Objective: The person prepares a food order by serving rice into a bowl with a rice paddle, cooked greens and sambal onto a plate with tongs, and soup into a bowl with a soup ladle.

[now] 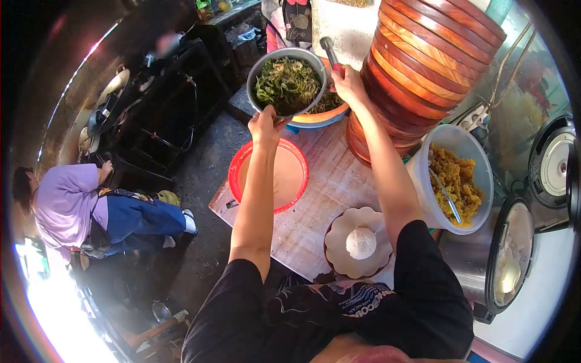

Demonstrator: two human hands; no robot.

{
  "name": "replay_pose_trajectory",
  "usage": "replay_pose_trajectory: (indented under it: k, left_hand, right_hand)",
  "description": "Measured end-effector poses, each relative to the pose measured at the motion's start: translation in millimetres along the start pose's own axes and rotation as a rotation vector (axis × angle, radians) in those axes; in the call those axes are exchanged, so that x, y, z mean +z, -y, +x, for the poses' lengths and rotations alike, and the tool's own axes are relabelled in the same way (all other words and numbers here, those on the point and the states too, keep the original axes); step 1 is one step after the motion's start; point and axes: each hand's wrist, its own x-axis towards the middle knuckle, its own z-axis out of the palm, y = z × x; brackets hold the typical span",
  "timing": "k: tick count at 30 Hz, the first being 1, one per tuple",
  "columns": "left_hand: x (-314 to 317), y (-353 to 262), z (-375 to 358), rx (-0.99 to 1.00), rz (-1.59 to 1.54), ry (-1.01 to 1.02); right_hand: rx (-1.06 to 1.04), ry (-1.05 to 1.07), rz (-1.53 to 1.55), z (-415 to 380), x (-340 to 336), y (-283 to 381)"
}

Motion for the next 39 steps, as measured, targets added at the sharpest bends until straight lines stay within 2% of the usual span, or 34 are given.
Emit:
replay_pose_trajectory:
  k: [2, 3, 4, 5, 10, 12, 14, 15, 16, 18, 29, 35, 39]
  left_hand:
    - [-8.5, -3.3, -19.4, 0.007, 0.013, 0.016]
    - [-7.9, -7.7, -34.8, 0.009, 0.015, 0.011]
    - [-10.7, -9.5, -47.4, 0.003, 0.020, 0.003]
    - [-30.3, 3.4, -41.4, 0.048, 0.083, 0.020]
    - [-46.4, 16.6, -106.0, -0.080, 0.073, 0.075]
    - [-51.8, 23.1, -133.5, -0.139, 0.085, 0.082]
    - [-58.9, 33.7, -155.8, -0.184, 0.096, 0.115]
    - [-61.9, 38.8, -169.7, -0.197, 0.103, 0.135]
    - [-63.6, 43.0, -183.4, -0.209, 0.110, 0.157]
    - [-64.3, 51.4, -207.7, -0.259, 0.151, 0.144]
    - [-91.3, 94.1, -289.7, -0.363, 0.384, 0.156]
    - [-98.8, 98.0, -301.9, -0.410, 0.380, 0.121]
    - [-103.2, 100.9, -304.2, -0.420, 0.370, 0.114]
  right_hand:
    - [-0.117, -0.083, 0.056, -14.6, -21.1, 27.1]
    - [-0.054, -0.052, 0.023, -28.1, -38.3, 53.1]
    - [-0.153, -0.073, -0.058, -40.9, -54.2, 69.1]
    - [-0.210, -0.058, -0.058, -55.5, -69.6, 81.6]
    - [-0.431, 0.094, 0.008, -157.9, -153.8, 121.1]
    - [-0.378, 0.127, -0.047, -213.7, -181.6, 143.1]
    - [-0.335, 0.189, 0.035, -254.4, -194.8, 124.7]
    - [-0.231, 0.315, -0.195, -271.1, -211.9, 139.0]
    - [-0.191, 0.330, -0.260, -287.8, -215.5, 132.8]
    - [-0.216, 0.329, -0.506, -315.9, -222.7, 128.8]
    - [-0.432, 0.383, -0.870, -384.8, -196.5, 76.3]
    - [-0.424, 0.438, -0.788, -397.1, -207.1, 53.4]
    - [-0.395, 0.381, -0.631, -395.7, -229.0, 46.8]
